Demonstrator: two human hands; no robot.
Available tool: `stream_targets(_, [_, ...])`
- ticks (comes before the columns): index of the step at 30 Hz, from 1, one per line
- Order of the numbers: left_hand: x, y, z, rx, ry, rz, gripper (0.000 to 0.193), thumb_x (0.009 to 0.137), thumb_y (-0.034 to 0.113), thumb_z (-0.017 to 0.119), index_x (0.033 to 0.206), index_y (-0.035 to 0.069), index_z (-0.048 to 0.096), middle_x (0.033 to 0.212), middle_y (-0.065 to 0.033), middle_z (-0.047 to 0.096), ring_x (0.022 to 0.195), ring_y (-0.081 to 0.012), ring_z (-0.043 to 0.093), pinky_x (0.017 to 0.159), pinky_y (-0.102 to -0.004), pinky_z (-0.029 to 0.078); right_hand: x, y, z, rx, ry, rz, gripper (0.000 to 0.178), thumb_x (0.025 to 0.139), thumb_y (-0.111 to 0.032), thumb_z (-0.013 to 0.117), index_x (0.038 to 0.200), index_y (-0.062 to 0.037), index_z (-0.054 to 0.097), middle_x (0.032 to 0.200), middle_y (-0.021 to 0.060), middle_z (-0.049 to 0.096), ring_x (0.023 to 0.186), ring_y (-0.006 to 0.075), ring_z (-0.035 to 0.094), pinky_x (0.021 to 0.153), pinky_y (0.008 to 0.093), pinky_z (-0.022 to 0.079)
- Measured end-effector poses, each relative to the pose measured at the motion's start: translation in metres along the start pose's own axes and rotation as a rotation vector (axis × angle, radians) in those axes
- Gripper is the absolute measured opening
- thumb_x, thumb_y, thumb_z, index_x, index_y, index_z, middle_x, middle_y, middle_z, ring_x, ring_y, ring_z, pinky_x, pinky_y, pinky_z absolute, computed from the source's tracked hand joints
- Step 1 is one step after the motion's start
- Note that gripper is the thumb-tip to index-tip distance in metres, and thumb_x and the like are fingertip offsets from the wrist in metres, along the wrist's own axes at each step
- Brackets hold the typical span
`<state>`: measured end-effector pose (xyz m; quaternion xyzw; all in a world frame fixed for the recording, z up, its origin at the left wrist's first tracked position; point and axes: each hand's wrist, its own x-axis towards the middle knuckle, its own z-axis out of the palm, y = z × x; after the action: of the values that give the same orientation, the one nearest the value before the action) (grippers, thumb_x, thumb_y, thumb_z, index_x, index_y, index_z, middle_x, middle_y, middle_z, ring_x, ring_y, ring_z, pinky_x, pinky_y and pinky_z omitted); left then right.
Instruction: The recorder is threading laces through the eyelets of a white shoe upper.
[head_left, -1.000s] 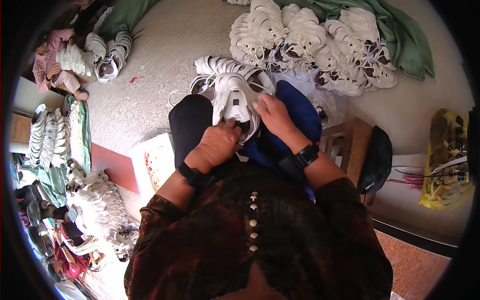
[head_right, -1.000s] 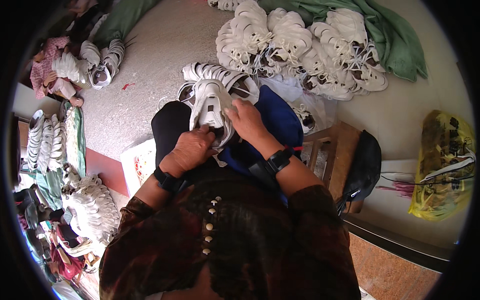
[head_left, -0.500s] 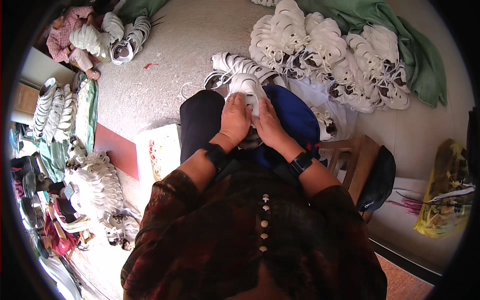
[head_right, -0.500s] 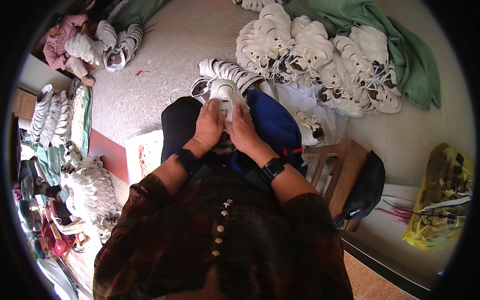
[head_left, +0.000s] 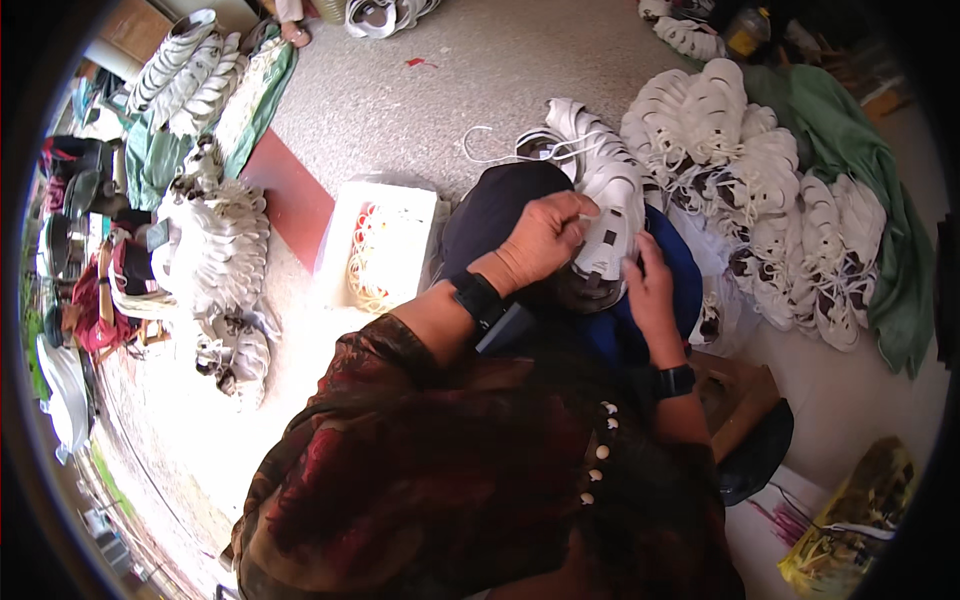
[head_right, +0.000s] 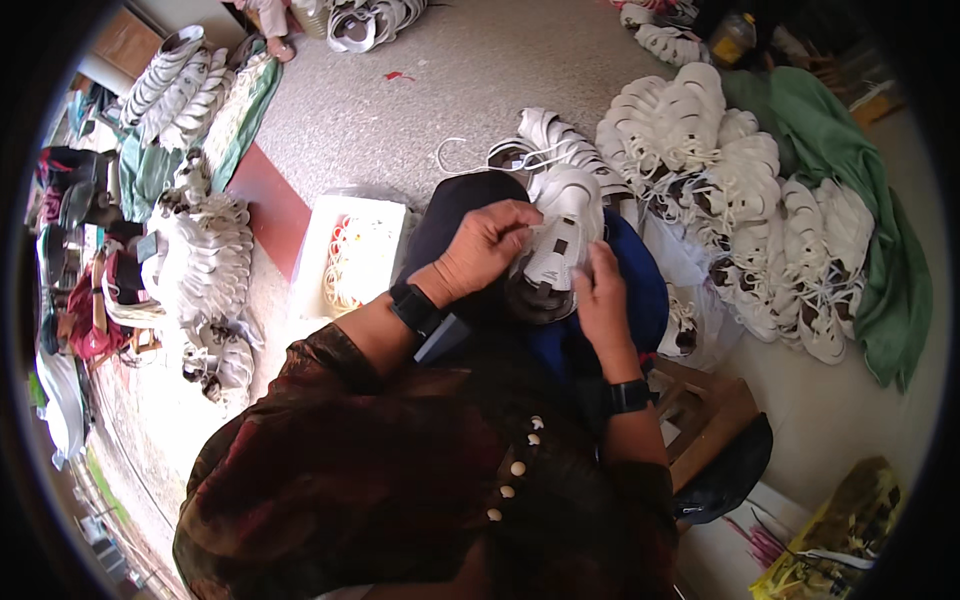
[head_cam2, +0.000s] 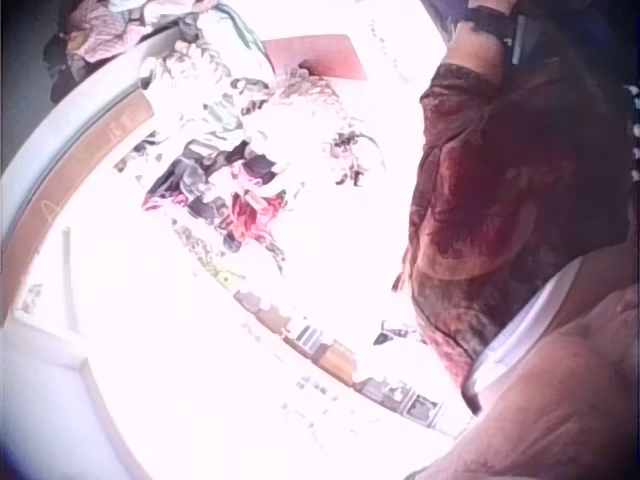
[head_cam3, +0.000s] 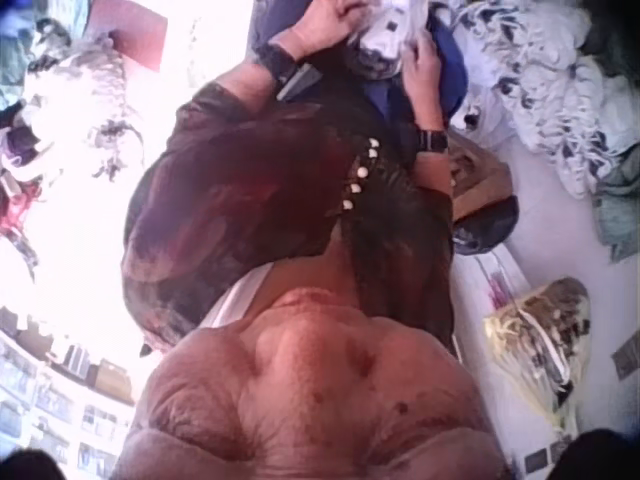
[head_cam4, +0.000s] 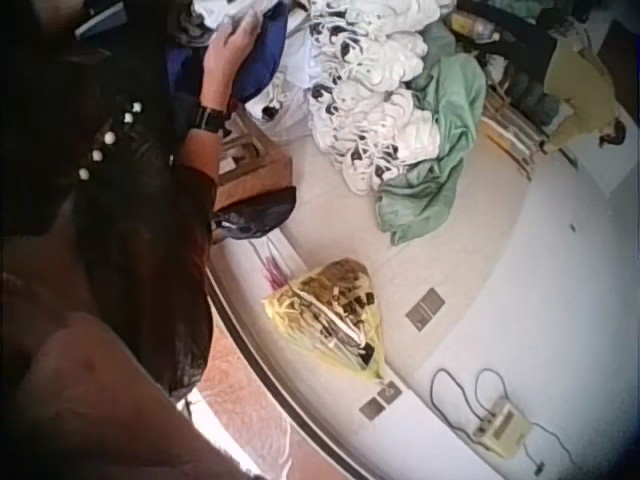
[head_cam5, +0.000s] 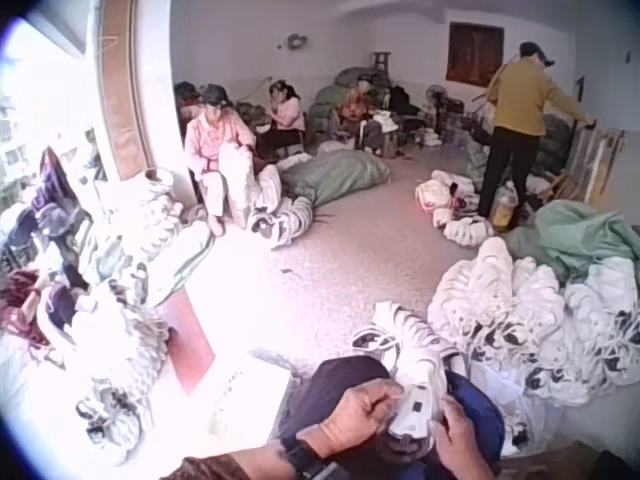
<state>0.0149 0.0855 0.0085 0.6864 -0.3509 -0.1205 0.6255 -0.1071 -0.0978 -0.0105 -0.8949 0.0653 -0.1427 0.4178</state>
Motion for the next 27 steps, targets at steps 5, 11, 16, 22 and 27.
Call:
stream_targets(5, [-0.051,-0.13,-0.132,-0.076,0.513,-0.605,0.017,0.082,0.005,0.057,0.097,0.002,0.063,0.083,-0.0024,0.062,0.077,-0.0112,0.055,0.069,-0.0228,0.044,0.015,0.006,-0.025,-0.121,0.265,0.19,0.03,0.082,-0.011,0.058,0.109,0.0023,0.052,0.107,0.0155,0.056,0.099,0.0256,0.053,0.088,0.0332,0.039])
stream_targets(11, [-0.175,-0.205,-0.195,0.028,0.634,-1.08,0.04,0.078,-0.001,0.051,0.118,-0.007,0.049,0.116,-0.0193,0.055,0.107,-0.0255,0.053,0.088,-0.0297,0.042,0.008,0.045,-0.029,-0.287,0.262,0.207,0.026,0.078,-0.005,0.06,0.102,0.0016,0.055,0.104,0.0155,0.057,0.099,0.0285,0.053,0.088,0.0351,0.039])
stream_targets(16, [-0.207,-0.241,-0.183,0.331,0.309,-1.051,0.044,0.076,0.0,0.054,0.119,0.004,0.052,0.124,-0.0164,0.05,0.118,-0.0282,0.045,0.098,-0.0326,0.036,0.019,0.04,-0.022,-0.463,0.188,0.154,0.024,0.071,-0.001,0.062,0.094,0.0008,0.056,0.104,0.0161,0.056,0.1,0.0312,0.052,0.088,0.0368,0.04])
stream_targets(22, [-0.177,-0.273,-0.168,0.733,-0.117,-0.958,0.041,0.076,0.006,0.042,0.114,0.01,0.056,0.13,-0.0134,0.042,0.121,-0.0365,0.036,0.1,-0.0393,0.034,0.023,0.038,-0.022,-0.562,0.093,0.114,0.025,0.071,-0.001,0.062,0.095,-0.0003,0.057,0.104,0.0168,0.054,0.101,0.0328,0.051,0.089,0.0393,0.039])
stream_targets(27, [-0.202,-0.333,-0.175,0.75,-0.154,-1.122,0.036,0.076,0.008,0.043,0.109,0.002,0.057,0.127,-0.0163,0.044,0.123,-0.0367,0.035,0.102,-0.0438,0.03,0.031,0.026,-0.014,-0.607,0.041,0.122,0.027,0.071,-0.002,0.062,0.097,-0.0016,0.057,0.108,0.0177,0.052,0.105,0.0335,0.048,0.091,0.0397,0.037])
